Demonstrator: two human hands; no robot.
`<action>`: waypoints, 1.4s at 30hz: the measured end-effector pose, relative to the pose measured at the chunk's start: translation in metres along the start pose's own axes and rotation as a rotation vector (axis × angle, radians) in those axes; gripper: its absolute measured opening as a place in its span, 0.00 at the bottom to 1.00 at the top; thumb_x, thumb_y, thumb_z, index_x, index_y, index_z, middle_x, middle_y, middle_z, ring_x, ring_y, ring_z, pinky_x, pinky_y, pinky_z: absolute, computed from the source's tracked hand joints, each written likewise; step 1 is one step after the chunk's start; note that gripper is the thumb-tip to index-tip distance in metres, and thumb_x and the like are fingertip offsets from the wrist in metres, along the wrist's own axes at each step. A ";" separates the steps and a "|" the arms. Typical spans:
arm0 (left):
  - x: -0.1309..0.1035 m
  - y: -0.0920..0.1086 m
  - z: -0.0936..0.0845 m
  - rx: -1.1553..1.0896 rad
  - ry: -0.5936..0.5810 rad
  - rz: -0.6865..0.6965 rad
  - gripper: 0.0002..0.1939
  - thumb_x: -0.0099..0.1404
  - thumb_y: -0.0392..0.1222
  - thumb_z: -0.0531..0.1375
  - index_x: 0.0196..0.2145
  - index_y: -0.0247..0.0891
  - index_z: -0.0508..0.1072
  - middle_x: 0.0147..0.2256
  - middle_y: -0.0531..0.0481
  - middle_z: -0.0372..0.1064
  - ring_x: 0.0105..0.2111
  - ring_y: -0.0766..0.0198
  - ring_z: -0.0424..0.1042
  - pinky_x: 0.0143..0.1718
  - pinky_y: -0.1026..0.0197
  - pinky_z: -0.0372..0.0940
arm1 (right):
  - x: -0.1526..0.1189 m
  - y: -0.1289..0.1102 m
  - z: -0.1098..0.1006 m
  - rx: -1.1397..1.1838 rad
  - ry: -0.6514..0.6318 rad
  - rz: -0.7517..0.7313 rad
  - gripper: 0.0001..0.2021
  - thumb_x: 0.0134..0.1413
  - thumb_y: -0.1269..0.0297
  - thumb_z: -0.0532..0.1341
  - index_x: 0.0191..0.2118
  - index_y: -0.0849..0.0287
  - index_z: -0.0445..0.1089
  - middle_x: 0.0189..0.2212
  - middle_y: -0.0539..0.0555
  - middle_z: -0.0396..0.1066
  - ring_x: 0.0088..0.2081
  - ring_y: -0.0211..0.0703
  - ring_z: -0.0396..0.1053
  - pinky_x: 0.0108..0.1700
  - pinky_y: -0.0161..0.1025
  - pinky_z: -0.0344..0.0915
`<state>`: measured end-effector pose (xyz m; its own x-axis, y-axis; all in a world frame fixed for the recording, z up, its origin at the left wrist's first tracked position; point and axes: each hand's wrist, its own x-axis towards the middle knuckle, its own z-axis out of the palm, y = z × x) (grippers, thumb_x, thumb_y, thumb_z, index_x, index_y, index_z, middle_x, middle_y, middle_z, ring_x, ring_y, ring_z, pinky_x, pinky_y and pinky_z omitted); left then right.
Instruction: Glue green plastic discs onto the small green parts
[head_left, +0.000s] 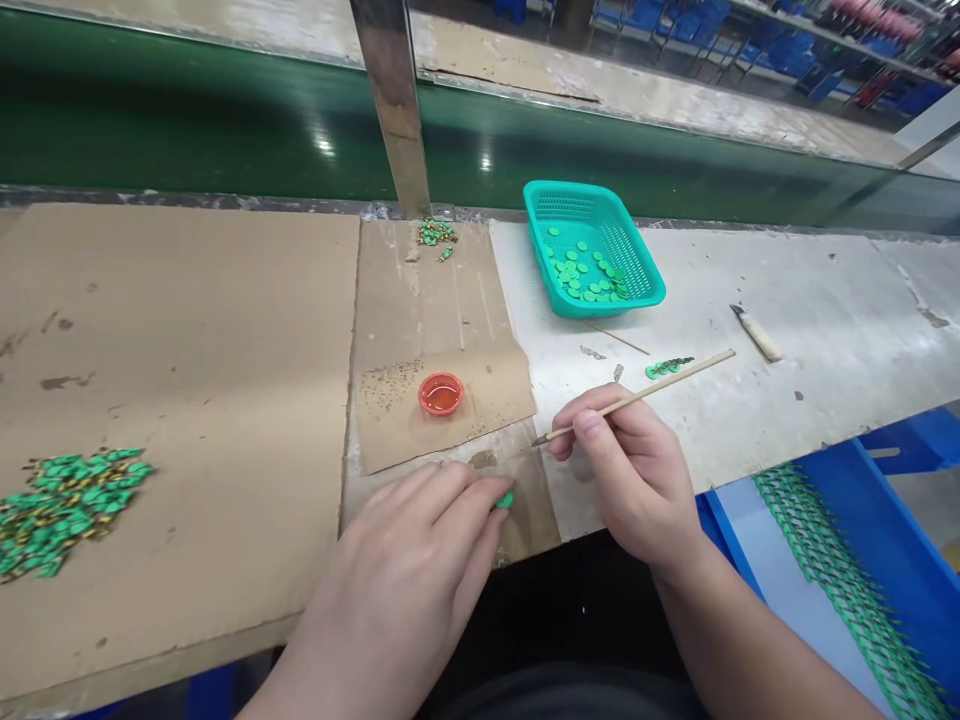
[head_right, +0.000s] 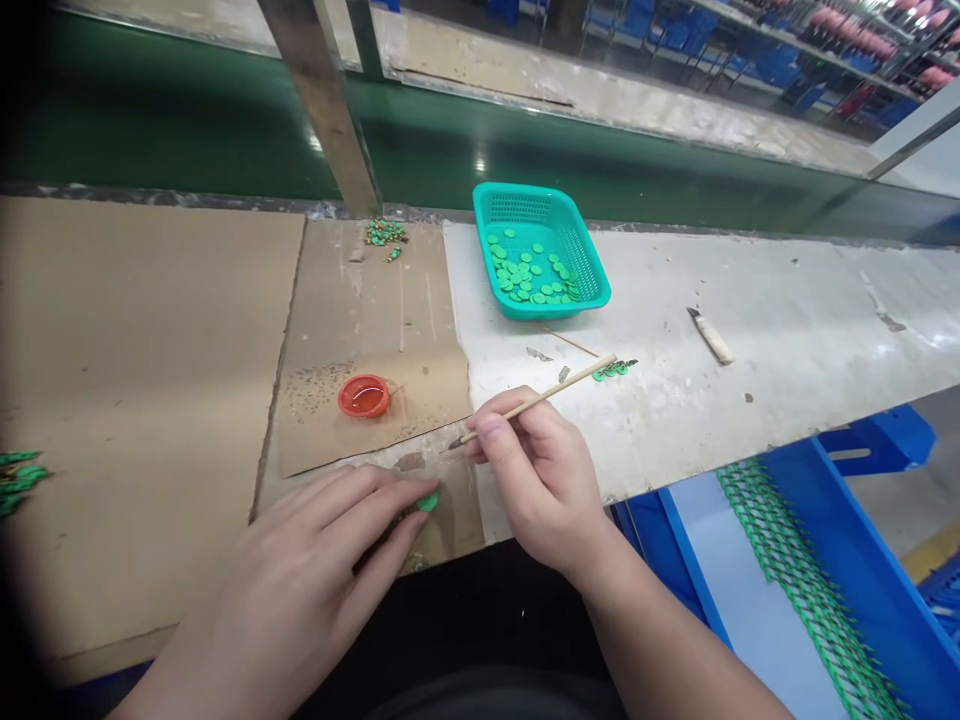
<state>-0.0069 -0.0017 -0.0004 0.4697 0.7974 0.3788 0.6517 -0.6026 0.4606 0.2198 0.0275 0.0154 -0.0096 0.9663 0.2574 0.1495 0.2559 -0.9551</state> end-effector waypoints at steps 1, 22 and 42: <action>0.000 0.002 0.002 -0.003 0.016 -0.024 0.12 0.87 0.39 0.55 0.53 0.43 0.80 0.42 0.50 0.82 0.40 0.55 0.83 0.41 0.50 0.75 | 0.001 0.000 0.000 -0.007 0.000 -0.008 0.10 0.82 0.63 0.64 0.44 0.55 0.81 0.36 0.49 0.79 0.36 0.38 0.81 0.40 0.34 0.82; -0.030 0.004 0.005 0.043 0.025 0.044 0.14 0.81 0.27 0.60 0.58 0.32 0.80 0.40 0.47 0.76 0.37 0.57 0.70 0.37 0.49 0.66 | 0.069 -0.006 0.054 -0.438 -0.191 -0.384 0.19 0.79 0.62 0.69 0.31 0.54 0.74 0.30 0.48 0.78 0.30 0.38 0.72 0.35 0.37 0.67; -0.034 0.004 0.005 0.033 0.012 0.035 0.16 0.78 0.26 0.60 0.59 0.32 0.80 0.40 0.47 0.75 0.37 0.55 0.69 0.38 0.48 0.65 | 0.069 -0.002 0.059 -0.488 -0.203 -0.368 0.17 0.80 0.63 0.68 0.33 0.54 0.75 0.31 0.48 0.79 0.31 0.39 0.74 0.36 0.38 0.68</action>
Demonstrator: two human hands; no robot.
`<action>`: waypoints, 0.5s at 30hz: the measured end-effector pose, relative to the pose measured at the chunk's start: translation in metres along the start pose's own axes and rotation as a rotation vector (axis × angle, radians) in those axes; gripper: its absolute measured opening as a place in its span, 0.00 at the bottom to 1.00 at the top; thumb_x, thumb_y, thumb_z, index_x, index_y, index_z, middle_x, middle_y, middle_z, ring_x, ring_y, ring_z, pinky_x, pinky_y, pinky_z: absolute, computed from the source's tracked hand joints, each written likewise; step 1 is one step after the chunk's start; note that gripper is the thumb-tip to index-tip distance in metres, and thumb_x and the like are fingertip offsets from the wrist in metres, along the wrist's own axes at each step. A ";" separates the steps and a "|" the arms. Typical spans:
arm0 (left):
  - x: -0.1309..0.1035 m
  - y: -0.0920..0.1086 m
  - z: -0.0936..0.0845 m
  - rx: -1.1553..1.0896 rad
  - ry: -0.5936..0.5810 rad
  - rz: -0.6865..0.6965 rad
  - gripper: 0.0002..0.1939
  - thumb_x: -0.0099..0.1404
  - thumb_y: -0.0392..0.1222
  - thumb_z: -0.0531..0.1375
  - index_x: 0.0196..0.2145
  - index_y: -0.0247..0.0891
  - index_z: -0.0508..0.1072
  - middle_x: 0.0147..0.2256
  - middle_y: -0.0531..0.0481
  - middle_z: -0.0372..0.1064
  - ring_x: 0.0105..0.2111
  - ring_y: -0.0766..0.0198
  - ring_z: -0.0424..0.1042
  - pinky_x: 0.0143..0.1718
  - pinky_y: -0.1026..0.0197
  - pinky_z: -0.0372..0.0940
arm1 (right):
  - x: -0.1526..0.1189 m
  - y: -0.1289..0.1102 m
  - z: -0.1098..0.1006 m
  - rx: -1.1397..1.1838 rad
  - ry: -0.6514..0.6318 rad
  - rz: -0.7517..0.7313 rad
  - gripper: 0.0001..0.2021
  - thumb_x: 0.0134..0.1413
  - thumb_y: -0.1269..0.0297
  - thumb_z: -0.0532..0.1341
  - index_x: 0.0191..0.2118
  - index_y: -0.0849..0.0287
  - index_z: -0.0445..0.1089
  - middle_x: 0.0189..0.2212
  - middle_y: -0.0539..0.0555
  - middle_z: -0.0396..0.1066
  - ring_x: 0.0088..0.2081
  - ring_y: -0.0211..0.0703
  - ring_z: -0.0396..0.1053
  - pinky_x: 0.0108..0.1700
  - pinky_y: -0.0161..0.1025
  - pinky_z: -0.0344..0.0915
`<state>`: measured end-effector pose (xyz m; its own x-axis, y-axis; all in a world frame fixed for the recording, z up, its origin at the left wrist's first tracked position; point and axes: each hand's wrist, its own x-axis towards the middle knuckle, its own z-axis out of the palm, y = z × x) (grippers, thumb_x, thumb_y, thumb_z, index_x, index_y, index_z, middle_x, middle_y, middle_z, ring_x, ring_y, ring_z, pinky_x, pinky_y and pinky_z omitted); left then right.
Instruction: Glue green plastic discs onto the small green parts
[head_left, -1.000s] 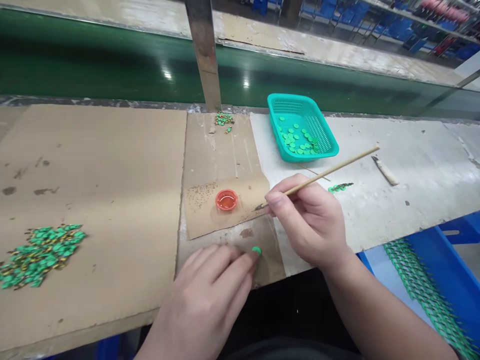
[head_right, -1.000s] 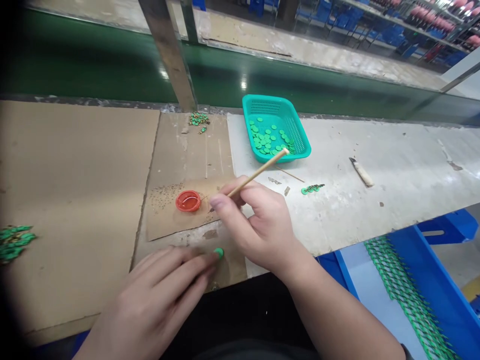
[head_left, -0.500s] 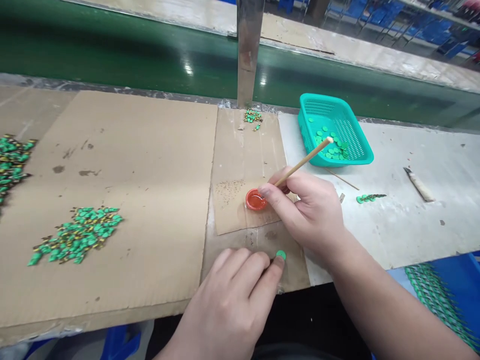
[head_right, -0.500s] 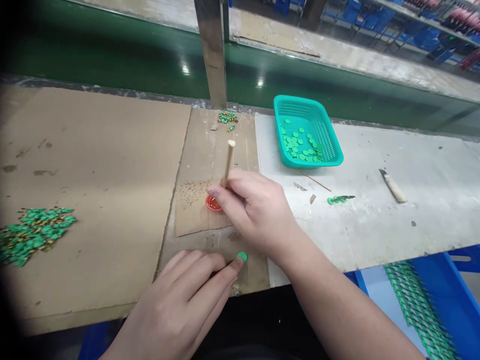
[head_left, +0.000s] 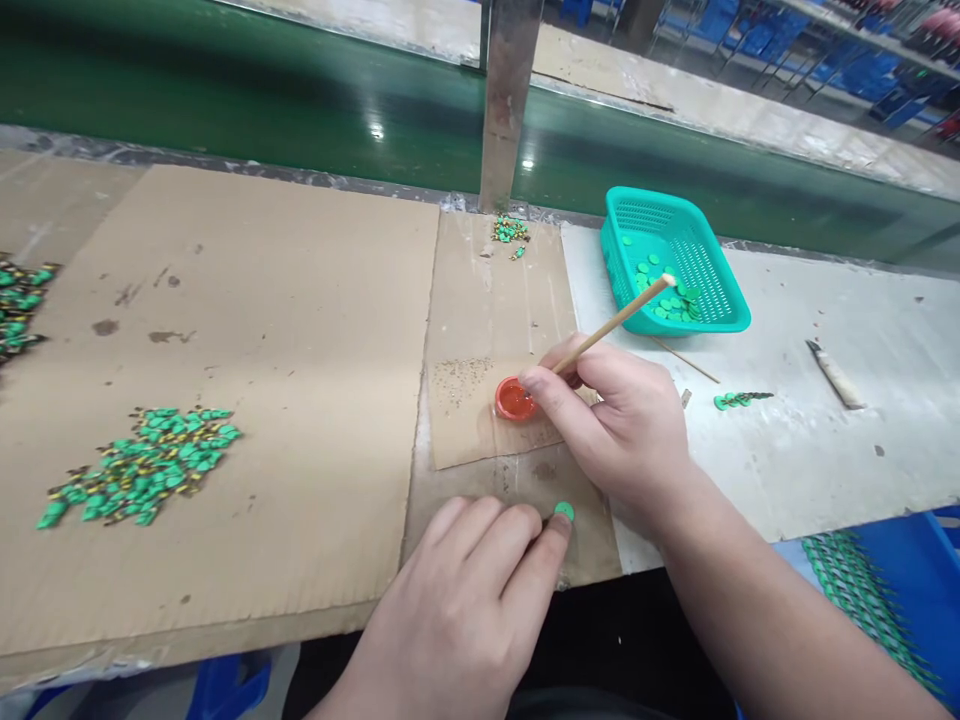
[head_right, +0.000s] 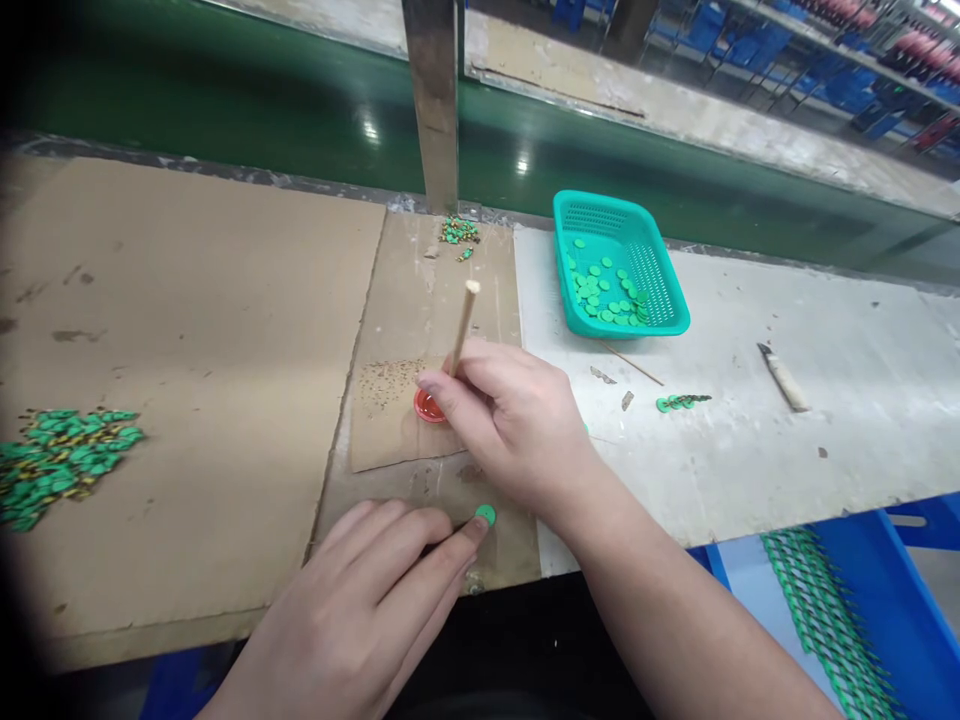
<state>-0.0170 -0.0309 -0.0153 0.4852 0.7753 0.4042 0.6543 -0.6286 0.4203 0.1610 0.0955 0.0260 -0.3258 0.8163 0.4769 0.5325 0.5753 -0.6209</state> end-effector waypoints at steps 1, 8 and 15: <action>0.000 0.000 0.000 0.002 0.002 0.002 0.16 0.78 0.26 0.60 0.59 0.33 0.80 0.40 0.47 0.75 0.37 0.55 0.68 0.38 0.48 0.65 | 0.000 -0.002 -0.002 0.006 0.013 -0.006 0.16 0.80 0.63 0.68 0.33 0.53 0.75 0.31 0.48 0.79 0.31 0.39 0.74 0.36 0.39 0.68; -0.005 -0.006 0.002 0.015 0.033 0.085 0.20 0.80 0.26 0.57 0.65 0.29 0.78 0.45 0.42 0.79 0.42 0.52 0.73 0.44 0.47 0.68 | -0.053 -0.017 -0.031 0.218 0.134 0.028 0.04 0.81 0.66 0.67 0.47 0.50 0.78 0.35 0.50 0.79 0.36 0.44 0.78 0.39 0.45 0.74; -0.007 -0.007 0.006 -0.002 0.085 0.102 0.16 0.82 0.29 0.60 0.62 0.29 0.79 0.48 0.40 0.81 0.45 0.49 0.76 0.48 0.45 0.68 | -0.104 -0.013 -0.025 0.250 0.086 0.084 0.05 0.82 0.69 0.63 0.49 0.53 0.76 0.36 0.52 0.79 0.35 0.44 0.77 0.37 0.44 0.76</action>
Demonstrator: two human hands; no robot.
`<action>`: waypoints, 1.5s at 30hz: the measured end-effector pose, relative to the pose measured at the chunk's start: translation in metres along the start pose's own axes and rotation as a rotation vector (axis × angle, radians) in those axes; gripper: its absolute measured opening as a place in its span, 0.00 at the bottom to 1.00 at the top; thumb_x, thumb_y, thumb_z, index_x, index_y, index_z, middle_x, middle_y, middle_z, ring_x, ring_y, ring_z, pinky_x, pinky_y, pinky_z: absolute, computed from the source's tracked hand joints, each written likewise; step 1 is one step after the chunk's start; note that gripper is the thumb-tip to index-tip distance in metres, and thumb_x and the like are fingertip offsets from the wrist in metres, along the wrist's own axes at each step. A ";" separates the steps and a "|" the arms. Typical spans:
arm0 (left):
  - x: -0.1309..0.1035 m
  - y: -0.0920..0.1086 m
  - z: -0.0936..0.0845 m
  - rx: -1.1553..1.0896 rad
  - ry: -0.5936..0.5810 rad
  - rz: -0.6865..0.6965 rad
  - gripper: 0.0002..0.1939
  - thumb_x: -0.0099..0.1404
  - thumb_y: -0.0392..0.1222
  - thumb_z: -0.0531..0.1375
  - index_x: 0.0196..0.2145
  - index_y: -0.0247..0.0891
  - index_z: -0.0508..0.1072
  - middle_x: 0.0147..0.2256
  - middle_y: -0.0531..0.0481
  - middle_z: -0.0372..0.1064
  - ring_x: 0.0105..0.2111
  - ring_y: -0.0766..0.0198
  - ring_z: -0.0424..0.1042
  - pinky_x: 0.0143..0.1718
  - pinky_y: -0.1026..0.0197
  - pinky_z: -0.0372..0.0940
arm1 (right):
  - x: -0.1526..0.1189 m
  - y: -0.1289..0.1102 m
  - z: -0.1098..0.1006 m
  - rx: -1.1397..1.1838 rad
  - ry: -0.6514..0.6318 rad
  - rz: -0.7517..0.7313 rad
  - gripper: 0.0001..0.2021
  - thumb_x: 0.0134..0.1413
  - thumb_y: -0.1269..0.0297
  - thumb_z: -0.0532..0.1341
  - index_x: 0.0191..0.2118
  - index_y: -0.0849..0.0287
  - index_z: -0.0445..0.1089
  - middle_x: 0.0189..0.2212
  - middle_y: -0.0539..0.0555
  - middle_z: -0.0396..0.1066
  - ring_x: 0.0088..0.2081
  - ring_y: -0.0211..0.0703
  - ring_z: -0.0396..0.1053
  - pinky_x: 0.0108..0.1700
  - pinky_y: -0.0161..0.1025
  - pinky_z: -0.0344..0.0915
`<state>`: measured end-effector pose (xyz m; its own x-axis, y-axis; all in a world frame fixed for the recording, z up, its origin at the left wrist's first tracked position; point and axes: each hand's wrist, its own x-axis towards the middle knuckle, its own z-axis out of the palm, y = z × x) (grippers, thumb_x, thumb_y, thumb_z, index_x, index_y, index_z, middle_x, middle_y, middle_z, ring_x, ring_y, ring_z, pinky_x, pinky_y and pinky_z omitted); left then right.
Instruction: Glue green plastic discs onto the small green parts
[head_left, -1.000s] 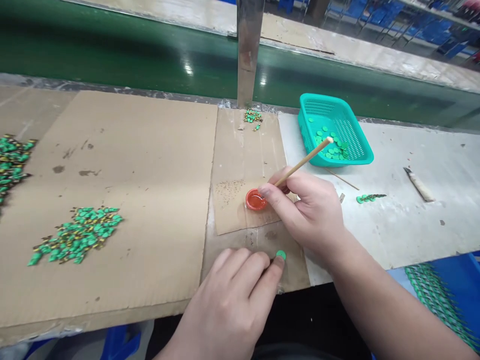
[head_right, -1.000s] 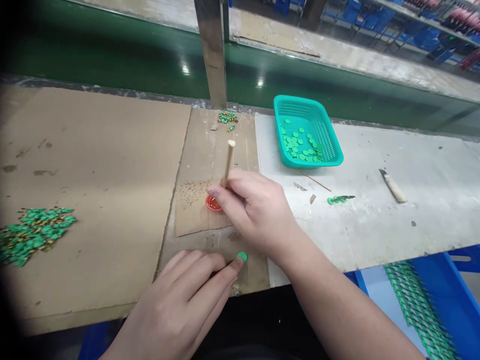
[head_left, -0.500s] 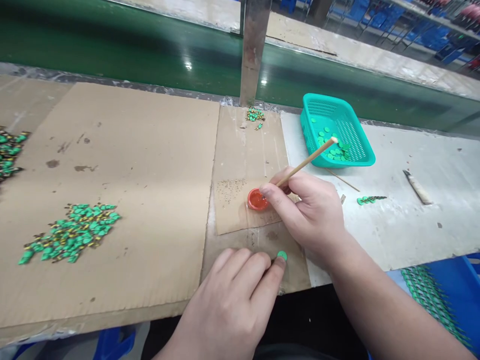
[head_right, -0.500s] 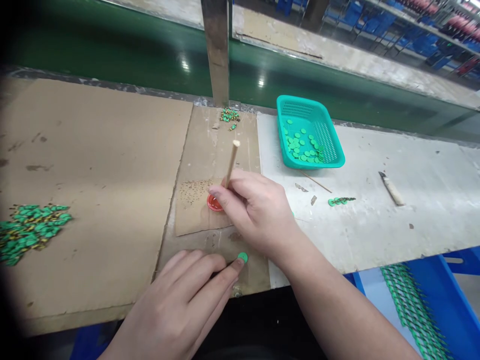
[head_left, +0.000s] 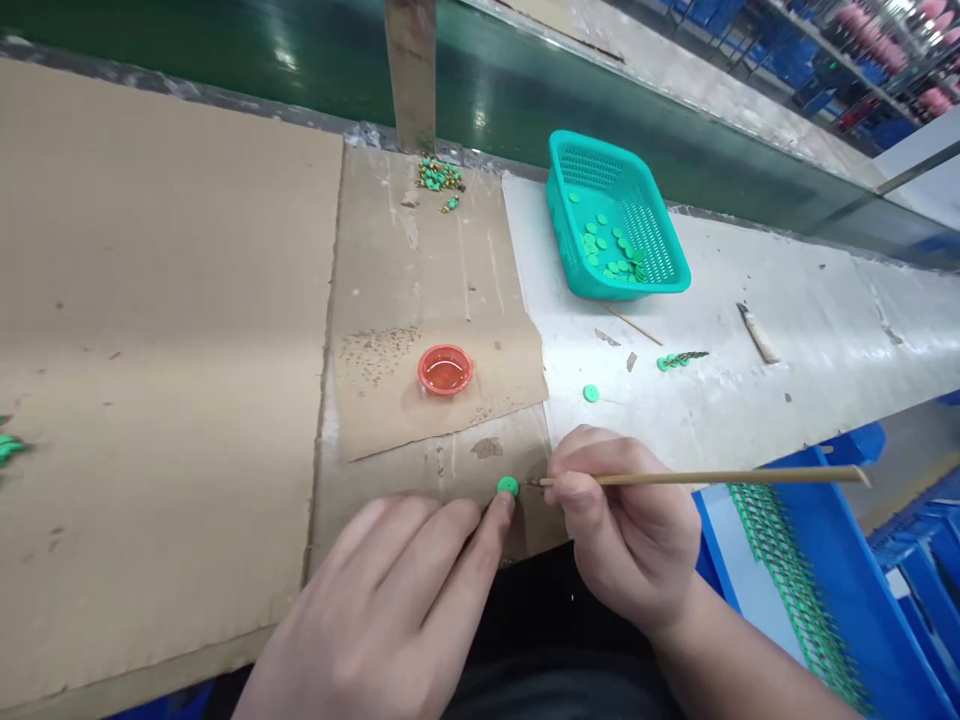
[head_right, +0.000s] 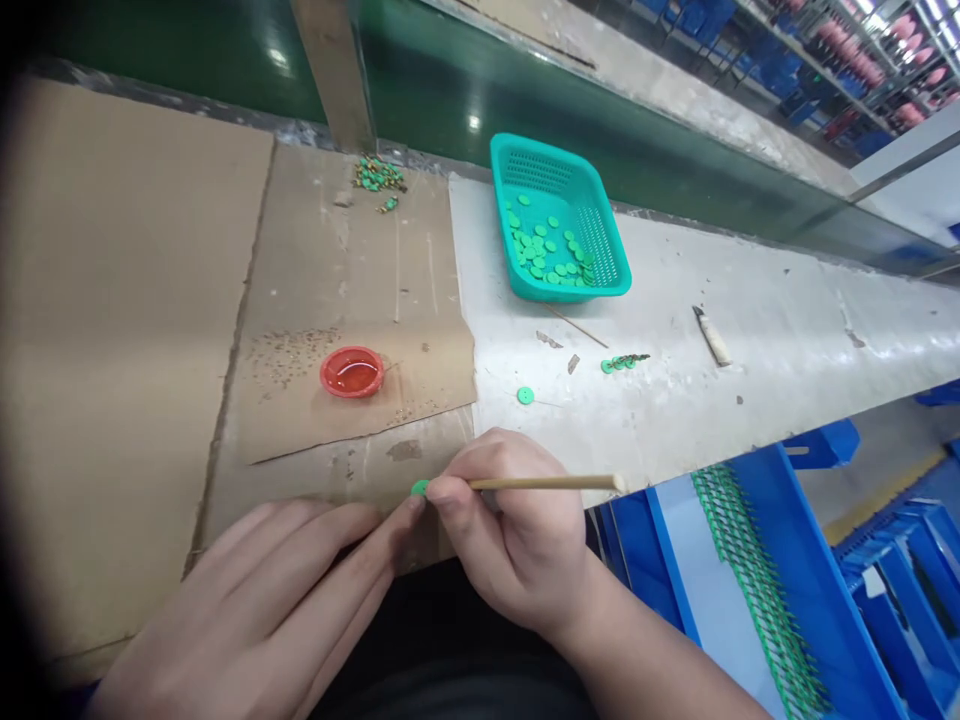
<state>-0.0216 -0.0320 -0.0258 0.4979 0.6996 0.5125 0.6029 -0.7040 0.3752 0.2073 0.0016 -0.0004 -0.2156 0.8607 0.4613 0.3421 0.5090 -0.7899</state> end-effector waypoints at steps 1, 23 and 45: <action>0.000 0.001 0.000 -0.015 0.016 -0.006 0.15 0.81 0.28 0.61 0.62 0.29 0.79 0.48 0.40 0.81 0.46 0.49 0.76 0.49 0.45 0.68 | 0.000 0.001 0.001 0.003 -0.004 -0.009 0.06 0.82 0.70 0.62 0.48 0.54 0.75 0.35 0.51 0.78 0.35 0.43 0.77 0.37 0.43 0.76; 0.005 0.005 -0.001 -0.078 0.017 -0.065 0.10 0.82 0.29 0.58 0.51 0.36 0.80 0.43 0.44 0.79 0.44 0.51 0.77 0.49 0.46 0.70 | 0.002 0.004 0.001 0.010 -0.075 -0.013 0.06 0.78 0.75 0.66 0.45 0.59 0.75 0.36 0.50 0.76 0.36 0.37 0.74 0.39 0.38 0.72; 0.005 0.005 -0.003 0.071 -0.031 0.004 0.13 0.81 0.29 0.61 0.57 0.29 0.82 0.40 0.46 0.77 0.38 0.55 0.71 0.40 0.47 0.65 | 0.088 -0.001 0.019 -0.169 0.038 -0.147 0.10 0.78 0.67 0.70 0.39 0.54 0.78 0.33 0.47 0.80 0.33 0.38 0.74 0.36 0.39 0.69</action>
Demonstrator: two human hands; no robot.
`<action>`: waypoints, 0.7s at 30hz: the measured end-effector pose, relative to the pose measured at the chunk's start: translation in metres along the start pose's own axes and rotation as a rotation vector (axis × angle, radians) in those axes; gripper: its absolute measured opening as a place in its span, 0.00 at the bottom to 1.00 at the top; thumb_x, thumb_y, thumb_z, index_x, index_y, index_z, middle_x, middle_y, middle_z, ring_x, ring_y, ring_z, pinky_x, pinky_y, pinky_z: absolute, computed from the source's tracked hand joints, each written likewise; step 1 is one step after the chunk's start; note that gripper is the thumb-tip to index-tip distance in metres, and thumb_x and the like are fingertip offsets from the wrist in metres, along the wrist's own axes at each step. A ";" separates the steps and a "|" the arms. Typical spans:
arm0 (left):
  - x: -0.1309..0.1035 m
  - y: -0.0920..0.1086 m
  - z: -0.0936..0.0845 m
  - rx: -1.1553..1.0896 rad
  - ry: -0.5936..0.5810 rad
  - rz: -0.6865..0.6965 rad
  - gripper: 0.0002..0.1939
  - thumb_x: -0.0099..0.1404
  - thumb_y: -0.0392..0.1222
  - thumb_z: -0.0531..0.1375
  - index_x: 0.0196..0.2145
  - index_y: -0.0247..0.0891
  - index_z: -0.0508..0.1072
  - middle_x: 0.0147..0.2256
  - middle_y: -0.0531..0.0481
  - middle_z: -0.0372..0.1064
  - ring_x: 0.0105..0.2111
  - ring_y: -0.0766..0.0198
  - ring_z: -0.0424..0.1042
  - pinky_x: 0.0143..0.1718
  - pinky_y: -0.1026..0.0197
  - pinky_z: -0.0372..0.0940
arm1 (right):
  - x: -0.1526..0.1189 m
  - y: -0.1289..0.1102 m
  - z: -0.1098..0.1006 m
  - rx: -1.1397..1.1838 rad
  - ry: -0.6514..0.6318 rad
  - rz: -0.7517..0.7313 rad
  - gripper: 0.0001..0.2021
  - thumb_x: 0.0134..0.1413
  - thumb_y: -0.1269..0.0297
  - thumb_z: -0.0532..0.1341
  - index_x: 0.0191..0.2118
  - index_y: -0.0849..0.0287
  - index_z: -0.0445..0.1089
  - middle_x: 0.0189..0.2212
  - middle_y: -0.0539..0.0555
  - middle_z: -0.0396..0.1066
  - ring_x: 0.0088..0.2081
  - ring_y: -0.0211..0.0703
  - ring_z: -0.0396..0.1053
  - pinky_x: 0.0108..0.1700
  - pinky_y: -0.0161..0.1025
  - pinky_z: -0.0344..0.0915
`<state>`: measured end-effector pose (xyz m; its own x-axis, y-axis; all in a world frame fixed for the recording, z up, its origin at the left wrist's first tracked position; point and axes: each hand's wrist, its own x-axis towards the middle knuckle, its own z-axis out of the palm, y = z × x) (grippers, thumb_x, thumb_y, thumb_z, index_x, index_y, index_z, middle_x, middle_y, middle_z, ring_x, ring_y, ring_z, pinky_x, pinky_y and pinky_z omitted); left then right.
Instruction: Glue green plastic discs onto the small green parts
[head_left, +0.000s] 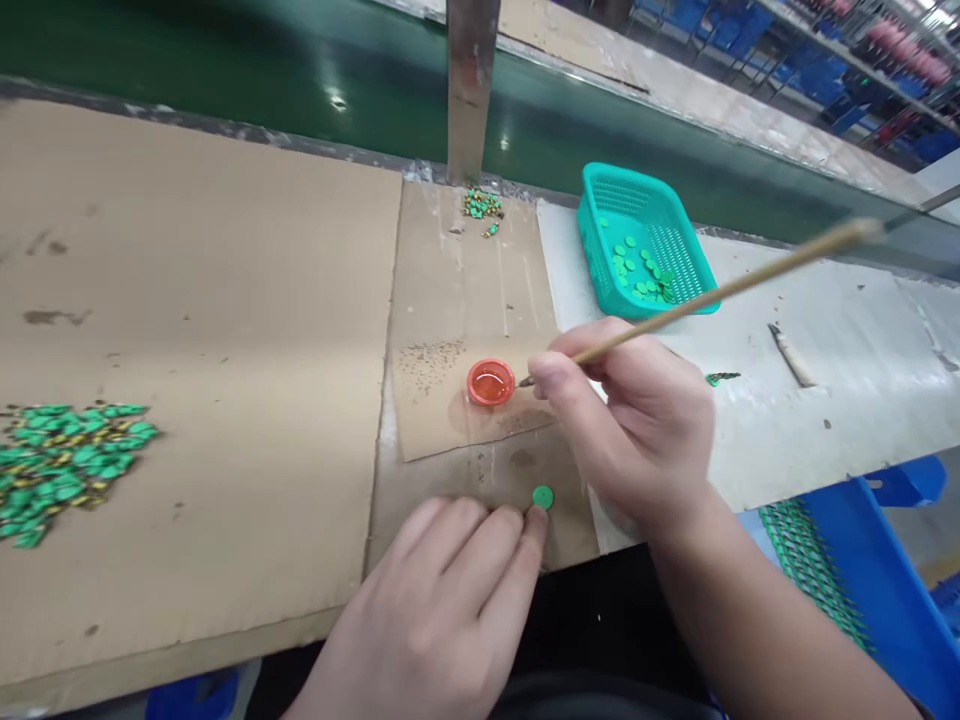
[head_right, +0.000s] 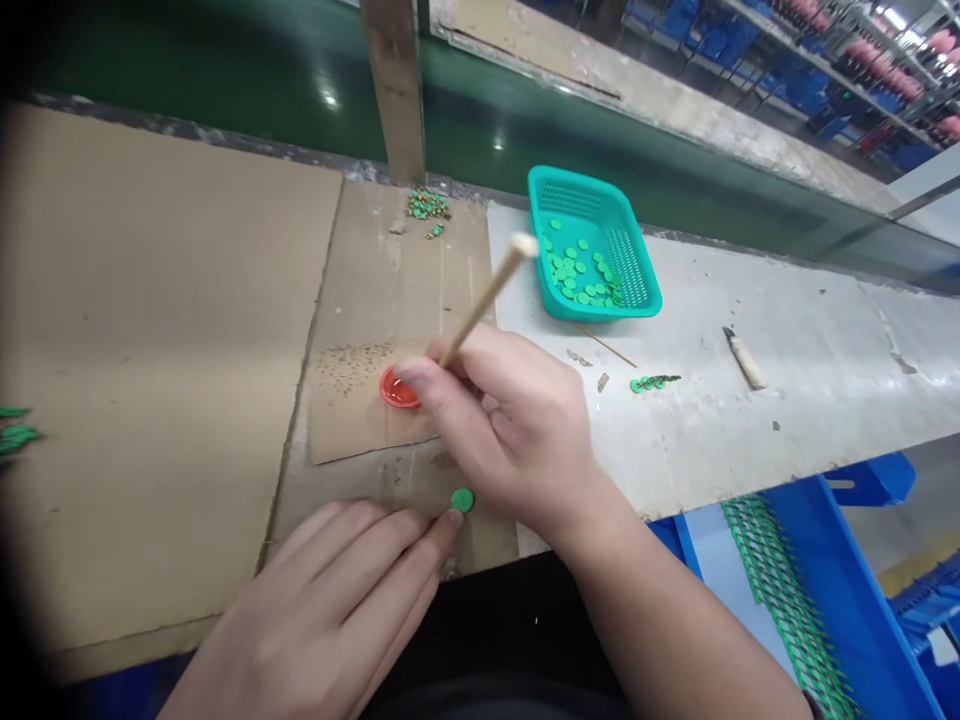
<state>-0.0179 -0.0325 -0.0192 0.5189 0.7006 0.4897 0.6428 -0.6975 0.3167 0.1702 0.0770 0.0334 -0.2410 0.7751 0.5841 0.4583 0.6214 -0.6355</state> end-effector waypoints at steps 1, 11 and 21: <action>0.000 0.000 0.000 0.008 0.009 -0.005 0.13 0.81 0.30 0.61 0.56 0.29 0.83 0.38 0.47 0.76 0.37 0.55 0.71 0.39 0.48 0.65 | 0.004 0.003 0.005 -0.011 -0.018 -0.002 0.12 0.78 0.67 0.70 0.37 0.54 0.76 0.32 0.47 0.79 0.33 0.38 0.74 0.36 0.39 0.69; 0.002 0.000 -0.001 0.009 0.025 -0.014 0.14 0.80 0.27 0.59 0.55 0.29 0.83 0.39 0.47 0.79 0.37 0.55 0.73 0.39 0.48 0.66 | 0.004 0.013 0.019 -0.030 -0.062 0.019 0.18 0.79 0.67 0.68 0.31 0.54 0.71 0.30 0.47 0.77 0.31 0.37 0.73 0.36 0.37 0.71; 0.003 -0.002 0.005 0.002 0.042 -0.009 0.13 0.79 0.27 0.61 0.54 0.28 0.83 0.38 0.47 0.78 0.36 0.55 0.72 0.38 0.48 0.65 | 0.005 0.014 0.020 -0.063 -0.063 -0.007 0.18 0.79 0.67 0.68 0.31 0.54 0.71 0.30 0.47 0.77 0.31 0.37 0.72 0.35 0.36 0.69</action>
<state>-0.0148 -0.0280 -0.0222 0.4888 0.6998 0.5210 0.6488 -0.6908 0.3192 0.1581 0.0924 0.0169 -0.2970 0.7775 0.5543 0.5087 0.6202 -0.5972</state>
